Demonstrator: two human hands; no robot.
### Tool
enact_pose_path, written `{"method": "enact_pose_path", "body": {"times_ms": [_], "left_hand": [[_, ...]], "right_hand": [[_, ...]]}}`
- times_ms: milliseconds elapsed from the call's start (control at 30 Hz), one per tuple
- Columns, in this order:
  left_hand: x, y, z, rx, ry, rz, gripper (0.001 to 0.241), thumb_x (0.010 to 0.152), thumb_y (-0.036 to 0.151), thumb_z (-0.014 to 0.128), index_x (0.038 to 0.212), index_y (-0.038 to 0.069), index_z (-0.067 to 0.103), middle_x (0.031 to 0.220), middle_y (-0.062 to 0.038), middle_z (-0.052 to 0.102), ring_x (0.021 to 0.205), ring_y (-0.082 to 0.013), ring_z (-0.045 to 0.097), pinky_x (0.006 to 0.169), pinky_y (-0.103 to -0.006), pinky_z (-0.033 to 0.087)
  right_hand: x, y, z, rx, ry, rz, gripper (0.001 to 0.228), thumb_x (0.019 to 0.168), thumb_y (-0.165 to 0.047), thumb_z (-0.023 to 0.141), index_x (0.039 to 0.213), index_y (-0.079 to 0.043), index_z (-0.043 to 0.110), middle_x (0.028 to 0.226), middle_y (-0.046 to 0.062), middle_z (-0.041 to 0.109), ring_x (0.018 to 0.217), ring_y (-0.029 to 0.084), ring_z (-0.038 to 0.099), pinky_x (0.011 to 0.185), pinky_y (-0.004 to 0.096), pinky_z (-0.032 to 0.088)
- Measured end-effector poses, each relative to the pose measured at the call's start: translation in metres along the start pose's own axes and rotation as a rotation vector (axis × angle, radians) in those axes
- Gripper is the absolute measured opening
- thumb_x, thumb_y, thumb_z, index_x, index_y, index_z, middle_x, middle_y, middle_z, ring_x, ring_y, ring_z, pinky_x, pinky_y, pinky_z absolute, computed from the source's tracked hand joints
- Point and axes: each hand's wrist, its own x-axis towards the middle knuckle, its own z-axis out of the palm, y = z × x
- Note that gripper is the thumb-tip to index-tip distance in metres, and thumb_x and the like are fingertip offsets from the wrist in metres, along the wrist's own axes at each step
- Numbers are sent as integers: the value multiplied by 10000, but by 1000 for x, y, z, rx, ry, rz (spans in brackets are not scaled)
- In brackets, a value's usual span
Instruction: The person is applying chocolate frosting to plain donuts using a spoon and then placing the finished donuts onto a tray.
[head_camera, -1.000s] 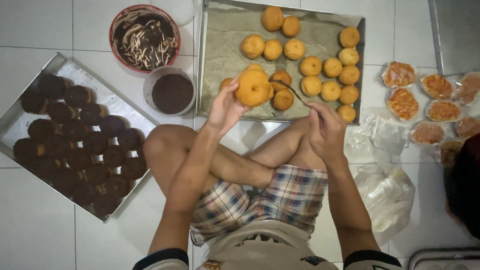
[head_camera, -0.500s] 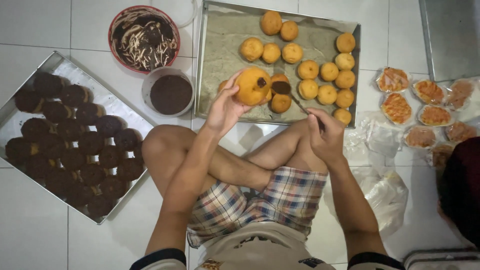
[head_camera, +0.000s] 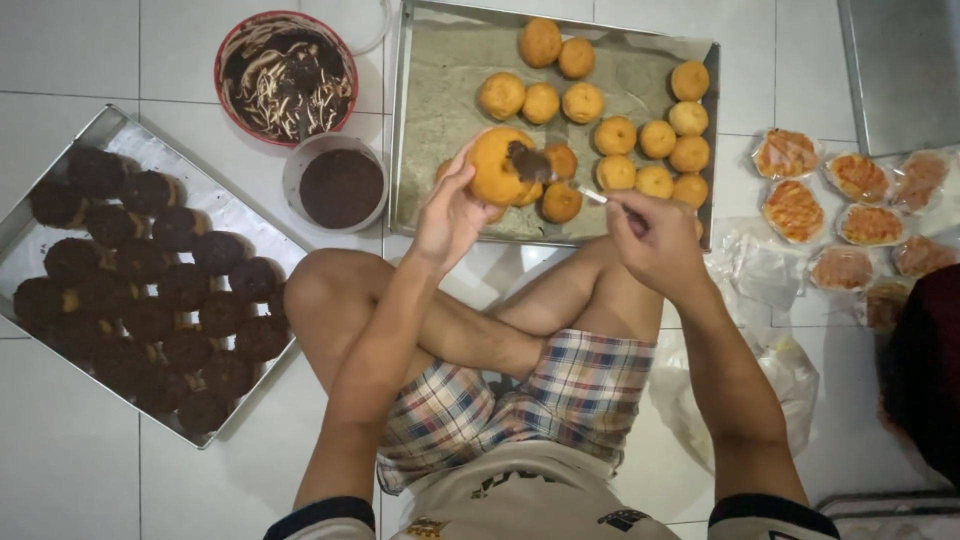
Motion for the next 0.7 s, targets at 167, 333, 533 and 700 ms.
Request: {"method": "enact_pose_path", "body": {"times_ms": [167, 333, 533, 700], "left_hand": [[3, -3, -14, 33, 0, 38, 597, 1068, 221, 486, 1608, 72, 282, 1576, -257, 317, 1438, -437, 378, 1125, -537, 450], [-8, 12, 8, 129, -68, -20, 615, 1034, 216, 472, 1601, 79, 276, 1520, -169, 393, 1320, -287, 497, 1001, -338, 542], [-7, 5, 3, 169, -118, 31, 597, 1061, 211, 451, 1610, 66, 267, 1541, -196, 378, 1380, -322, 451, 1104, -432, 487], [-4, 3, -3, 193, -130, 58, 585, 1077, 202, 438, 1607, 45, 248, 1531, -195, 372, 1376, -325, 454, 1121, -444, 474]], "right_hand": [[7, -7, -10, -8, -93, 32, 225, 894, -56, 710, 1097, -69, 805, 821, 192, 736, 751, 299, 724, 649, 378, 542], [23, -12, -13, -179, -16, -187, 112, 1020, -124, 703, 1032, -119, 814, 672, 107, 662, 596, 280, 650, 618, 369, 523], [25, -9, -11, -211, 34, -267, 124, 1014, -139, 702, 1001, -159, 824, 675, 37, 634, 602, 235, 637, 627, 324, 520], [24, -13, -18, -280, 51, -276, 99, 1003, -128, 730, 1014, -137, 828, 659, 39, 616, 634, 258, 650, 669, 343, 532]]}}
